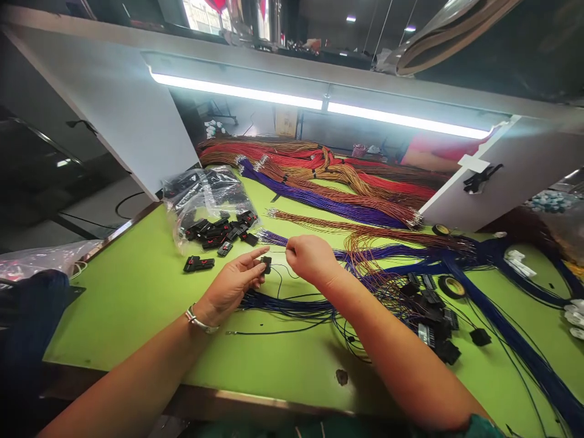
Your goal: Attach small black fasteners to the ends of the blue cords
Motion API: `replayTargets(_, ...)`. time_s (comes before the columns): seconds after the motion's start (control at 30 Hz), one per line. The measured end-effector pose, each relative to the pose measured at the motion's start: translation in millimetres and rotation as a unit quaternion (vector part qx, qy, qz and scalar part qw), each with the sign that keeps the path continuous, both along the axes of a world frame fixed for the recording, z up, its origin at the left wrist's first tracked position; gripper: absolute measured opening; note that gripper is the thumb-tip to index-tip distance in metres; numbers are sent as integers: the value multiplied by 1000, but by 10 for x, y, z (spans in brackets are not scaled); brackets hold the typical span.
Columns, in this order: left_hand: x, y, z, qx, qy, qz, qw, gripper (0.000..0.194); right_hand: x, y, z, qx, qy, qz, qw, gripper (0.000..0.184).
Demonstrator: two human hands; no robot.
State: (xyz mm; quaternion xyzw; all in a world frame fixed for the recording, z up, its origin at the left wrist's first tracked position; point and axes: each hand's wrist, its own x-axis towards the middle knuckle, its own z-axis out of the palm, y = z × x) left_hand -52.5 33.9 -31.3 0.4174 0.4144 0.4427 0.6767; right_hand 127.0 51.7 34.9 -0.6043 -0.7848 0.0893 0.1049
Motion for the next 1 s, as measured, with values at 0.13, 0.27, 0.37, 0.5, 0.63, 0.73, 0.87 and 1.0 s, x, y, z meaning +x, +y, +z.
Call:
replayTargets(0.13,6,-3,-2,0,2,1,1000,60,-89,21,-71,-17,32,10,999,22)
replayTargets(0.27,4,-6,31,-16,-2,3,1000,60,-183,15,-127,-17,39,13,999,24)
replayTargets(0.37,16,-10,73,-37,-23,0,999,58,-169,-17,-128,4,58,0,998,24)
replayTargets(0.5,33,-12,118,-67,-63,0,996,43,-91,-48,-160,-14,148,-31,988,22)
replayTargets(0.63,34,-10,136,-89,-99,-33,991,36,-37,-37,-287,-67,227,-8,971,20)
replayTargets(0.73,36,-8,137,-96,-117,-56,987,34,-20,-35,-359,-75,266,-5,961,20)
replayTargets(0.87,34,-2,110,-102,-127,-71,984,36,-3,-55,-368,-60,284,-32,956,19)
replayTargets(1.0,28,1,78,-97,-121,-78,985,37,7,-61,-371,-72,285,-31,955,19)
